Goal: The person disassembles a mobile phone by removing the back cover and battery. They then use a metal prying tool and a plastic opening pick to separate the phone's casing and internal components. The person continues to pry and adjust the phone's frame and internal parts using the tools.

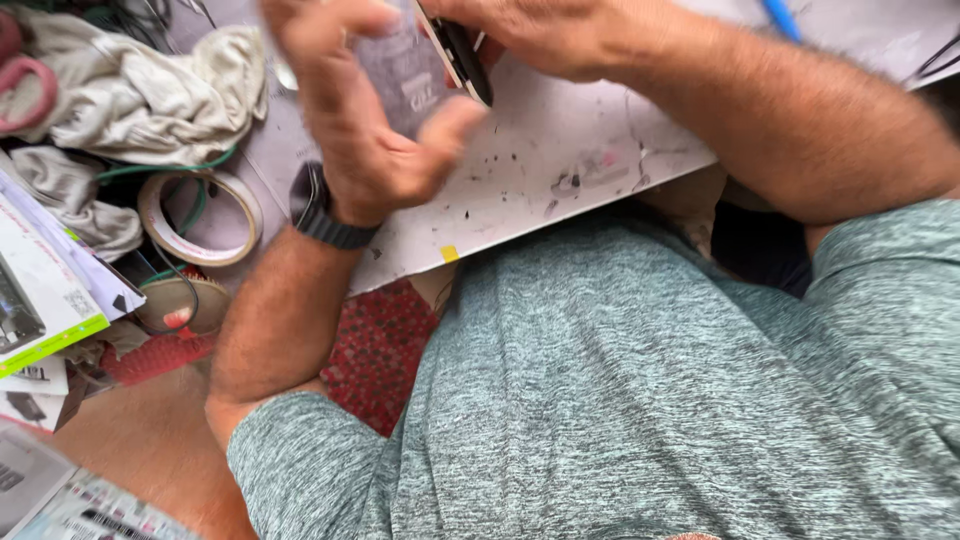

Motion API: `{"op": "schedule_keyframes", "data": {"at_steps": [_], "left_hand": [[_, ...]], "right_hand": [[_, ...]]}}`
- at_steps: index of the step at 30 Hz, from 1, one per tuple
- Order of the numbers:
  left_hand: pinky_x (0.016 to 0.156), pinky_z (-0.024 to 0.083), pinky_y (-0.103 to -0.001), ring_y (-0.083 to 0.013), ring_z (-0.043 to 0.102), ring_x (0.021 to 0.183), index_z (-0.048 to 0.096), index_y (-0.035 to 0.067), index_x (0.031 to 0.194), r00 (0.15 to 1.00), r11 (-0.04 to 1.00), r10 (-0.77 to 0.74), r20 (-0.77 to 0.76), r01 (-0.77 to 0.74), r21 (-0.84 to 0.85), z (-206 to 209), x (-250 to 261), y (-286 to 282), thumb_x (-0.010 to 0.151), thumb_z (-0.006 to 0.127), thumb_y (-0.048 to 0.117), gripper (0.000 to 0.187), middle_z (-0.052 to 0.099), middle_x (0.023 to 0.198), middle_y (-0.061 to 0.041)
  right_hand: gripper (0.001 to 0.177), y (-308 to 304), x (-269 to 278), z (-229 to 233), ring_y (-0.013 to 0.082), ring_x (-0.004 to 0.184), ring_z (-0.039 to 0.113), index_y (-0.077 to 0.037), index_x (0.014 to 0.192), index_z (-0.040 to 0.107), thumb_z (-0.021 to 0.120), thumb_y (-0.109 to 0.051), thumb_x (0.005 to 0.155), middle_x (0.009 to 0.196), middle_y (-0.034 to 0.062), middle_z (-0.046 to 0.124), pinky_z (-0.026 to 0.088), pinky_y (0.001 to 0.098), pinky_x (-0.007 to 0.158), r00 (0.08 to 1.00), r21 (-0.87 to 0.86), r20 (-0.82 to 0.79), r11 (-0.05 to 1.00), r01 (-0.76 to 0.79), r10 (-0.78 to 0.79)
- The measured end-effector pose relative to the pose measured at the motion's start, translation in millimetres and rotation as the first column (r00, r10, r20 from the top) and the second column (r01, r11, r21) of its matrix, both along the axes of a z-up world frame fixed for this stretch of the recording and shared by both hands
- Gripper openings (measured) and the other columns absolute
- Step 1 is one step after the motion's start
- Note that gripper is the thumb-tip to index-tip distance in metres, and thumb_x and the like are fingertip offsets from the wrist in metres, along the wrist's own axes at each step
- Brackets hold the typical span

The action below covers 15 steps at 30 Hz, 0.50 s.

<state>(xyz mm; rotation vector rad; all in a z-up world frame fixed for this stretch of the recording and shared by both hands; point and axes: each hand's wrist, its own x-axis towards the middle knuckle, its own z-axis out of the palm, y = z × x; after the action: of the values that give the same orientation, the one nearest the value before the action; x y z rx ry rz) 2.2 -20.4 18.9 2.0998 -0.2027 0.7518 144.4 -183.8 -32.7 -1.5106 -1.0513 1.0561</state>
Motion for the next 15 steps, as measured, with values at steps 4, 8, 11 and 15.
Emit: {"op": "schedule_keyframes", "data": {"at_steps": [4, 8, 11, 15], "left_hand": [[0.092, 0.047, -0.034, -0.0155, 0.051, 0.108, 0.039, 0.006, 0.139, 0.966, 0.836, -0.002, -0.26, -0.141, -0.53, 0.7, 1.0, -8.4, 0.096, 0.078, 0.023, 0.06, 0.049, 0.123, -0.005], [0.084, 0.047, -0.025, -0.011, 0.052, 0.092, 0.052, 0.001, 0.126, 0.896, 0.718, -0.224, -0.383, -0.114, -0.687, -6.1, 5.7, 1.7, 0.103, 0.067, 0.021, 0.034, 0.056, 0.107, -0.003], [0.095, 0.051, -0.025, -0.0117, 0.059, 0.1, 0.06, 0.001, 0.128, 0.89, 0.527, -0.366, -0.271, -0.042, -0.849, -9.2, 5.6, -1.8, 0.107, 0.065, 0.019, 0.028, 0.062, 0.109, -0.004], [0.098, 0.058, -0.028, -0.016, 0.065, 0.102, 0.06, -0.001, 0.126, 0.893, 0.413, -0.397, -0.213, -0.033, -0.91, -13.7, 2.7, 3.0, 0.109, 0.066, 0.018, 0.025, 0.066, 0.113, -0.008]], "right_hand": [[0.03, -1.8, 9.0, 31.5, 0.0218, 0.072, 0.061, 0.002, 0.104, 0.068, 0.054, -0.021, 0.116, 0.081, 0.0158, 0.063, 0.049, 0.0352, 0.065, 0.959, 0.017, 0.276, 0.998, 0.057, -0.06], [0.022, 6.0, 3.9, 44.0, 0.0107, 0.077, 0.062, -0.002, 0.119, 0.065, 0.053, -0.019, 0.11, 0.091, 0.0038, 0.067, 0.052, 0.0287, 0.065, 0.998, 0.135, 0.025, 0.99, 0.05, -0.054], [0.029, 2.6, 7.4, 55.9, 0.0151, 0.069, 0.065, -0.001, 0.124, 0.056, 0.062, -0.023, 0.106, 0.083, 0.0067, 0.07, 0.05, 0.033, 0.057, 0.973, 0.124, 0.217, 0.991, 0.058, -0.084], [0.051, 4.5, 5.9, 76.2, 0.0241, 0.07, 0.071, -0.009, 0.147, 0.041, 0.065, -0.026, 0.105, 0.084, 0.0115, 0.071, 0.053, 0.0386, 0.061, 0.947, 0.101, 0.31, 0.994, 0.051, -0.08]]}}
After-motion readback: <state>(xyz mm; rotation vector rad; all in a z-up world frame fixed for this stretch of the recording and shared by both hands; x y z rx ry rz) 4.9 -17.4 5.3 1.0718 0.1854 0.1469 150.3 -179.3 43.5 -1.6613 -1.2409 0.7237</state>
